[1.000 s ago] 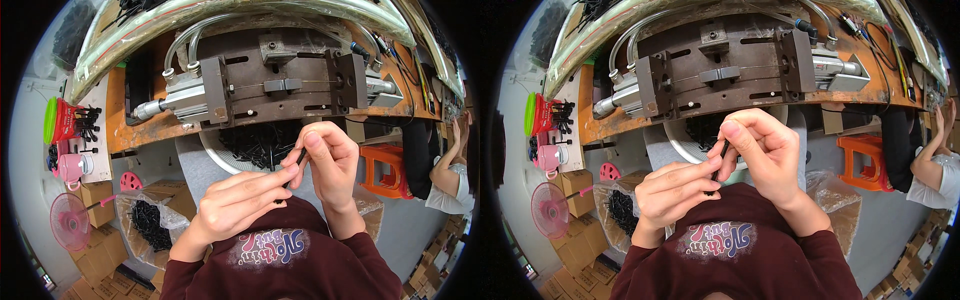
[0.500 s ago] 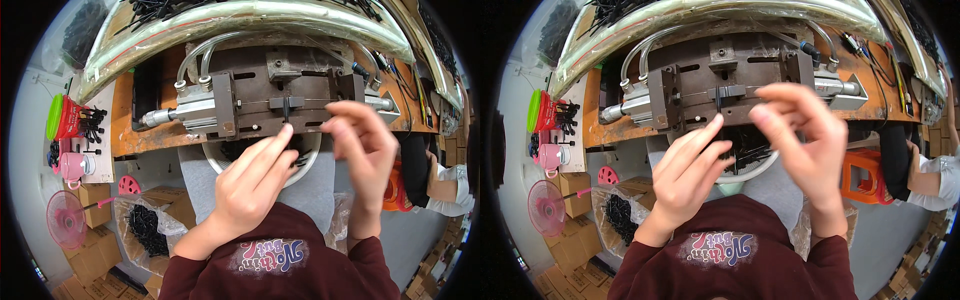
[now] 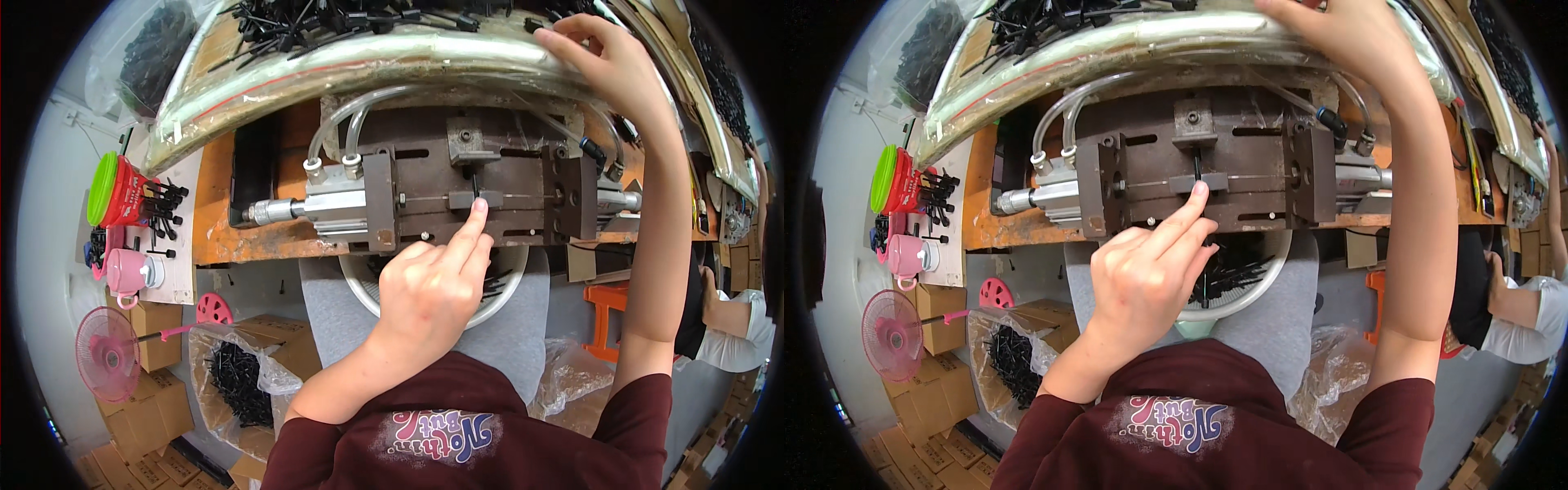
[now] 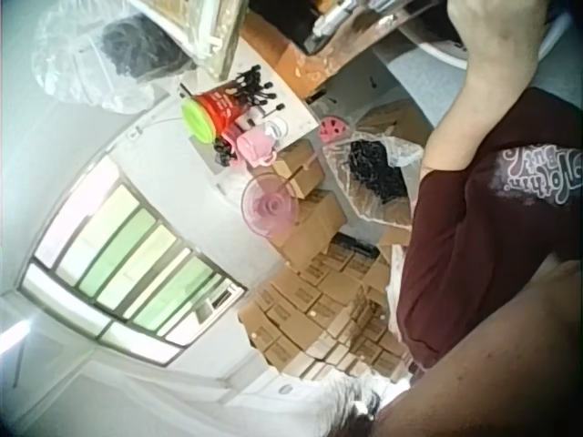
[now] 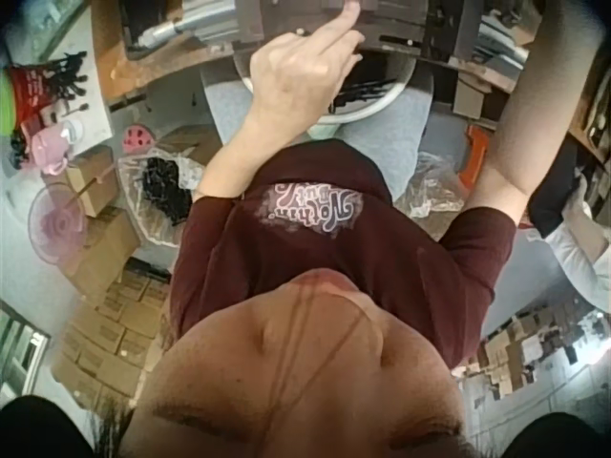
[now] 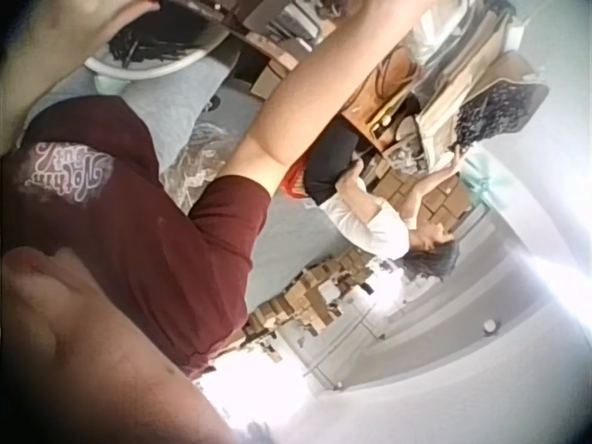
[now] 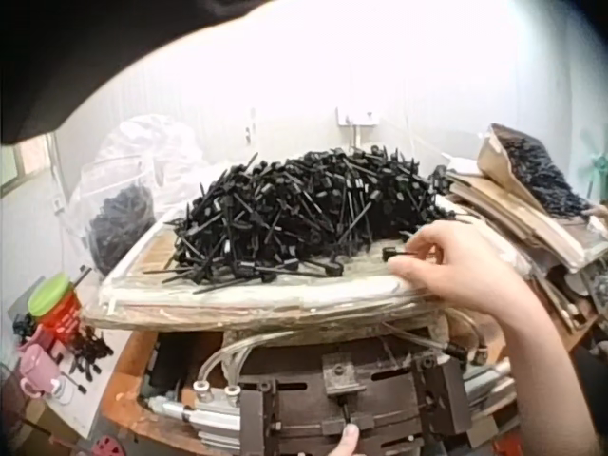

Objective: Manually assembling small plastic connectors onto black cable sections using a jig or small industrial press.

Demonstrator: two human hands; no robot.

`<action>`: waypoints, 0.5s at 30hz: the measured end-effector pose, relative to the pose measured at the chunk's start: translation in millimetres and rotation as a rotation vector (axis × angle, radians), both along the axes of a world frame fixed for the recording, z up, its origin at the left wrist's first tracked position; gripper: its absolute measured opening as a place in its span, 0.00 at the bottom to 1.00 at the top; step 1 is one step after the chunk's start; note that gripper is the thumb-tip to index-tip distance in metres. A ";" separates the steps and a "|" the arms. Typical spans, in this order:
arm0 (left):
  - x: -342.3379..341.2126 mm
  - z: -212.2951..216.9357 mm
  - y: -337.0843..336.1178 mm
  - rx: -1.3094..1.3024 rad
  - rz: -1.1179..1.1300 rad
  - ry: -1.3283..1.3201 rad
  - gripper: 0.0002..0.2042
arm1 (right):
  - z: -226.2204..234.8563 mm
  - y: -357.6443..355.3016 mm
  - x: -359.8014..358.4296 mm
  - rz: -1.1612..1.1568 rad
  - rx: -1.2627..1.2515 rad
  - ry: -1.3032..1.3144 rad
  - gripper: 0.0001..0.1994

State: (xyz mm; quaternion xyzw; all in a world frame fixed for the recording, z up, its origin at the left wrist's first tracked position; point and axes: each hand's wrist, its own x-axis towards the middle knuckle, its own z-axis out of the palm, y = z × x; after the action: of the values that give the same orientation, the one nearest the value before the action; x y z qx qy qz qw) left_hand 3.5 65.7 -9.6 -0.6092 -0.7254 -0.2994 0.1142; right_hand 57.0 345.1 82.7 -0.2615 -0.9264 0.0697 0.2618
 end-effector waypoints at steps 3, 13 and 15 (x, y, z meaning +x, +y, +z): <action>-0.1 2.5 -0.3 -0.010 0.007 -0.002 0.12 | 1.9 -2.2 -7.3 0.007 0.077 -0.006 0.32; -3.0 8.6 -1.5 -0.032 -0.033 0.009 0.12 | 9.0 -15.8 -4.6 0.084 -0.005 0.051 0.27; -4.6 18.6 -1.2 -0.093 -0.063 -0.028 0.13 | 9.8 -22.7 2.6 0.139 -0.017 0.128 0.19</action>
State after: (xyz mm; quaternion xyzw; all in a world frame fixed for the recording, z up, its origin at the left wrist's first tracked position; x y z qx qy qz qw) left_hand -1.0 64.5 9.0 -0.6322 -0.7204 -0.2773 0.0663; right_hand 59.6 322.4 92.4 -0.1940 -0.9231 0.1118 0.3128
